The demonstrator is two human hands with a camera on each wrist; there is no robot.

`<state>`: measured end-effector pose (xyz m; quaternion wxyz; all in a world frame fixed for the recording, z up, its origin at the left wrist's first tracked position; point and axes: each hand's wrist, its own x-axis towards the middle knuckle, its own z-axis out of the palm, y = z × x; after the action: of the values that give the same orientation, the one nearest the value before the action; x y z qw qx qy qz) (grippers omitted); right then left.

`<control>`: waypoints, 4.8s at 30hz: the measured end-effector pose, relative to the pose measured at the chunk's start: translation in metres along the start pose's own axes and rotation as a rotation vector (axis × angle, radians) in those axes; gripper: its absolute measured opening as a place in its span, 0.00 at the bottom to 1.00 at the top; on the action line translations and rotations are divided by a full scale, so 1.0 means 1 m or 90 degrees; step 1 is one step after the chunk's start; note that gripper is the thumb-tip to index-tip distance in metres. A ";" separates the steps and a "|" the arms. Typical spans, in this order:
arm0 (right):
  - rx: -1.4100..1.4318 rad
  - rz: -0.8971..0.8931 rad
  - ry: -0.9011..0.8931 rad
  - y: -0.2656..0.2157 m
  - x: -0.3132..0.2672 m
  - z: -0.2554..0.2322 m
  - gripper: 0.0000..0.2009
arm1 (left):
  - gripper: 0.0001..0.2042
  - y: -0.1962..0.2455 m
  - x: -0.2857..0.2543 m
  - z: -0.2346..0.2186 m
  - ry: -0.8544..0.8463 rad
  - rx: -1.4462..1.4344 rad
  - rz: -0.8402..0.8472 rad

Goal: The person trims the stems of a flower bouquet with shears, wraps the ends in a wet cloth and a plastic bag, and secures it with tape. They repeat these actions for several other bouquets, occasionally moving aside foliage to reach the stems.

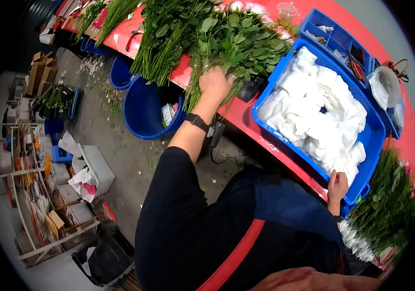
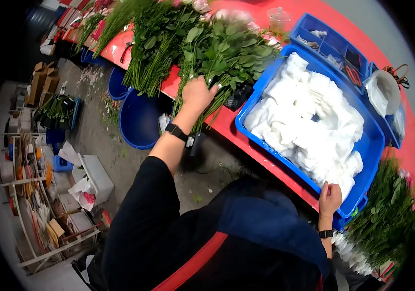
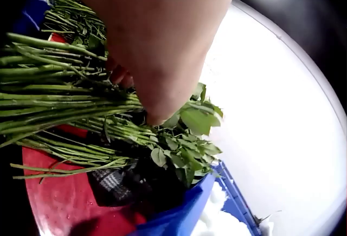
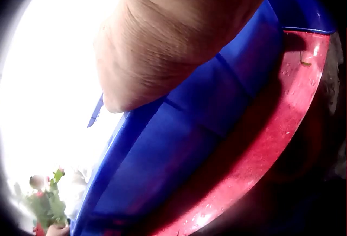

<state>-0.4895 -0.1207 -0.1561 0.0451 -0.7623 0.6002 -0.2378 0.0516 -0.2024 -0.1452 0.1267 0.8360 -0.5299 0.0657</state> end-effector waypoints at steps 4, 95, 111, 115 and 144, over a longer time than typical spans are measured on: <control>-0.007 -0.027 0.012 -0.003 0.003 -0.002 0.12 | 0.14 0.009 0.014 0.008 -0.074 0.071 -0.055; 0.324 -0.114 -0.049 0.066 0.071 -0.079 0.07 | 0.10 0.322 -0.199 -0.081 -0.804 -0.771 -0.144; 0.480 -0.161 -0.202 0.018 0.075 -0.075 0.12 | 0.11 0.306 -0.208 -0.067 -0.594 -0.619 -0.017; 0.293 0.149 -0.334 0.069 0.082 -0.064 0.11 | 0.14 0.295 -0.212 -0.058 -0.610 -0.600 -0.034; 0.513 0.089 -0.245 0.050 0.040 -0.053 0.10 | 0.11 0.356 -0.199 -0.064 -0.708 -0.790 -0.148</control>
<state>-0.5495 -0.1605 -0.1150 0.4650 -0.6717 0.4908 -0.3027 -0.3539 -0.1562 -0.0819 0.2897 0.5745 -0.3655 -0.6727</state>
